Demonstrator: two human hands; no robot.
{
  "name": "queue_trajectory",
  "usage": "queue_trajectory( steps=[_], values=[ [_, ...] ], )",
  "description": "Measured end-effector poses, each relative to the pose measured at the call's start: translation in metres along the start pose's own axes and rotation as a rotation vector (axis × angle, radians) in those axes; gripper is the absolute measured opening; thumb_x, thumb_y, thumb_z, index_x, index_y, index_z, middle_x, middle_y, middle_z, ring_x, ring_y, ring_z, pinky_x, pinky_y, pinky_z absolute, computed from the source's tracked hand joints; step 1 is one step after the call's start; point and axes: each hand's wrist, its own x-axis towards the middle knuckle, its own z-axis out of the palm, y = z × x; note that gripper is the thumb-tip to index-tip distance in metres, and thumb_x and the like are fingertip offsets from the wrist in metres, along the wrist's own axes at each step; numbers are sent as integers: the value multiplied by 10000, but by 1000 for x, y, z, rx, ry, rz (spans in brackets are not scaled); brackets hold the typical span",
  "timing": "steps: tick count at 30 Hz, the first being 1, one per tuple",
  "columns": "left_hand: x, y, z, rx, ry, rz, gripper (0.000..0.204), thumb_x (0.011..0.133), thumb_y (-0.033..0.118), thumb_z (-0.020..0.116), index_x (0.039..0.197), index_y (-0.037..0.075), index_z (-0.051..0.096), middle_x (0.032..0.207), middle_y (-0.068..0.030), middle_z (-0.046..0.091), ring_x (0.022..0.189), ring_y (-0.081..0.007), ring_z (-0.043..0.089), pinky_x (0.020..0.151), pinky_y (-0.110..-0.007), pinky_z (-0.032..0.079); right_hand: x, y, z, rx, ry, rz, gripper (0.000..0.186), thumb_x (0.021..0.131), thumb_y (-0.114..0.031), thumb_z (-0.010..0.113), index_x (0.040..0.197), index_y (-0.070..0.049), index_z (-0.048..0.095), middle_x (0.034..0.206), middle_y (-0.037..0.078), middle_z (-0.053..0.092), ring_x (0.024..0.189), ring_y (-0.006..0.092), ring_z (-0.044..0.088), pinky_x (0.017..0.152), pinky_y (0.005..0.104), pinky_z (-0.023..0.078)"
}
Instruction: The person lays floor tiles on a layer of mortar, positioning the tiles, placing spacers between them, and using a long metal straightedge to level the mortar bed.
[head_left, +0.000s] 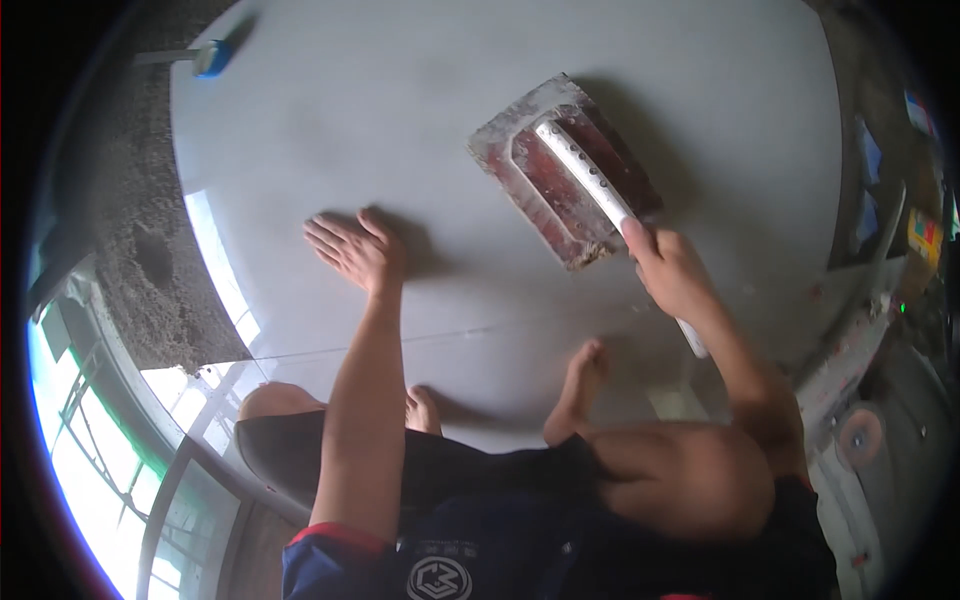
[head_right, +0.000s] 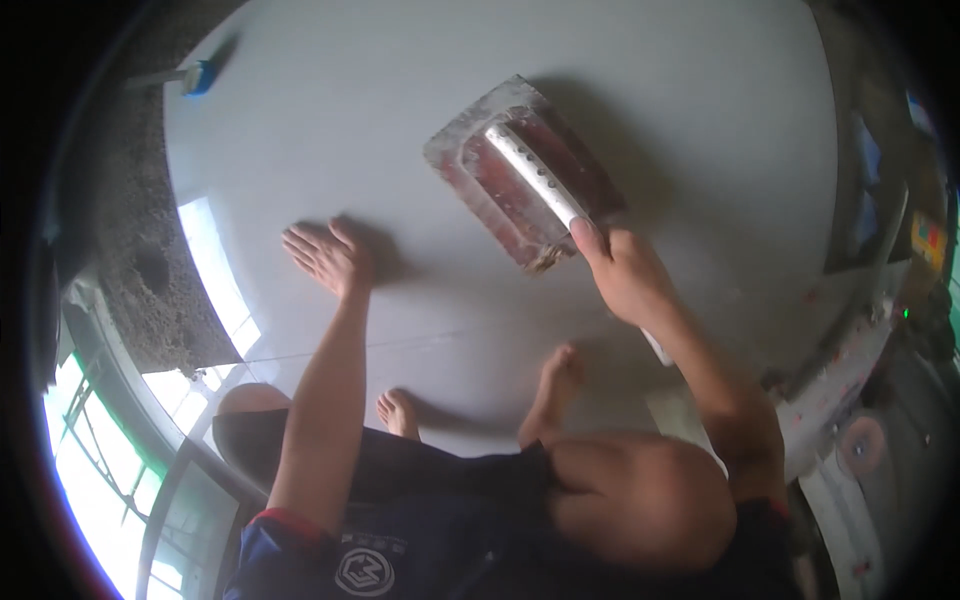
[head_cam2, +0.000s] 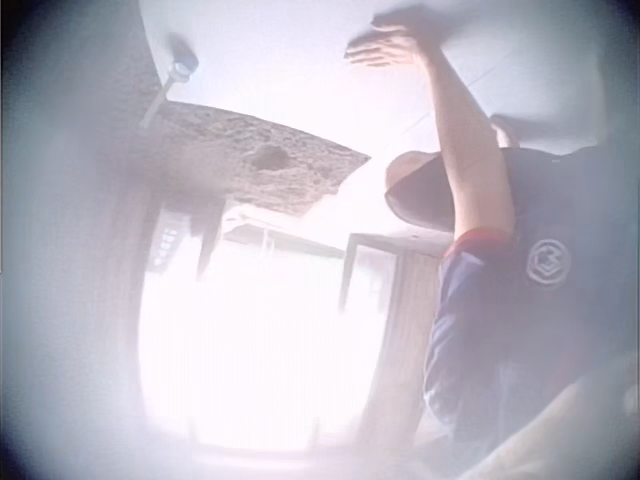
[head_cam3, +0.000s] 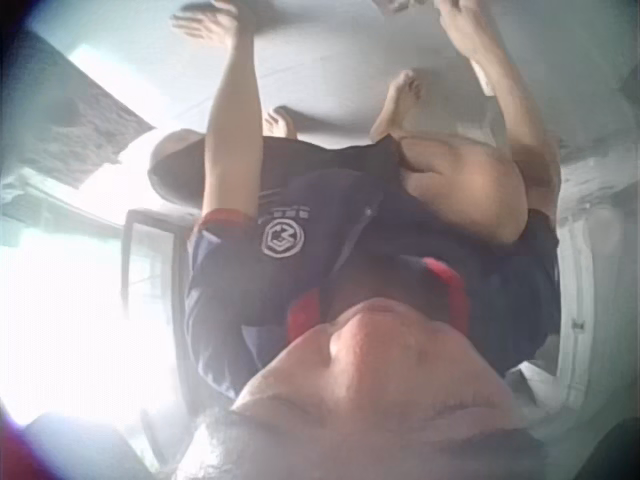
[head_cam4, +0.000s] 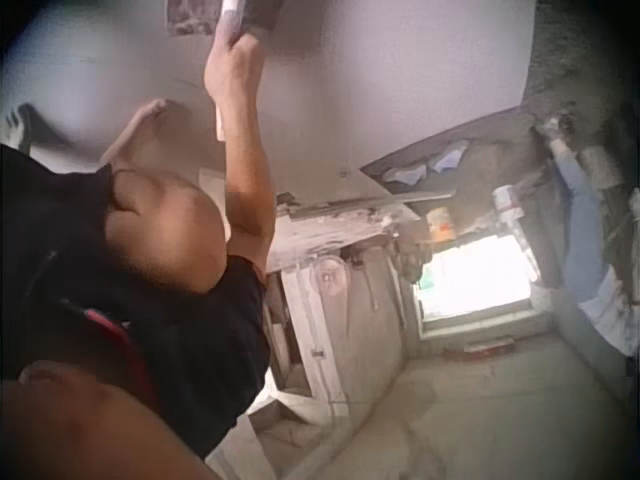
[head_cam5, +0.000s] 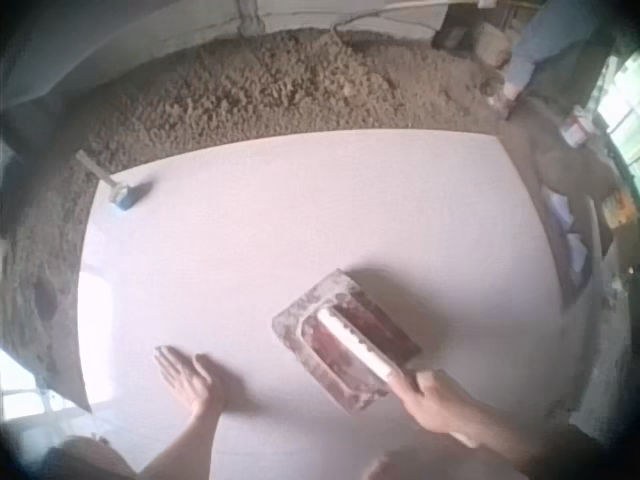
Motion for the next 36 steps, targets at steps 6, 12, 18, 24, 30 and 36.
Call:
queue_trajectory(
  steps=[6,12,18,24,30,36],
  values=[
    [-12,-43,3,156,-104,185,733,976,459,288,1505,-22,126,1588,-180,99,1479,-310,45,1187,-444,57,-59,25,19,36,275,-600,462,939,-385,572,745,34,547,572,186,538,557,393,604,505,435,452],
    [-24,-21,-9,1,-117,9,708,982,461,249,1515,12,125,1598,-147,81,1484,-273,32,1189,-440,42,-10,87,50,-318,98,-247,436,952,-364,569,846,59,577,629,133,603,522,342,577,538,406,452],
    [-26,-33,-6,-6,-85,39,731,977,469,263,1509,-11,118,1595,-170,74,1482,-301,24,1184,-455,35,-29,-31,-17,319,-84,-106,450,1003,-445,453,817,-48,555,569,-39,443,451,27,397,383,205,277],
    [-4,10,13,-71,-92,-41,906,957,570,324,1465,-122,36,1541,-329,-7,1450,-426,-79,1170,-506,-29,-34,-80,-117,422,581,-448,546,999,-509,397,910,-7,592,553,-3,463,446,57,391,407,226,279],
    [113,188,20,-274,-80,170,1058,890,659,363,1440,-160,-20,1524,-358,-54,1437,-453,-104,1166,-515,-45,143,17,-131,82,624,-39,659,901,-690,428,662,-80,501,477,-11,406,389,111,410,379,281,328],
    [156,239,41,-351,250,-227,983,895,578,397,1429,-183,78,1502,-395,53,1434,-488,15,1165,-544,41,154,14,-127,227,413,90,661,889,-713,423,573,-134,384,433,-15,343,319,113,355,325,307,279]
  ],
)
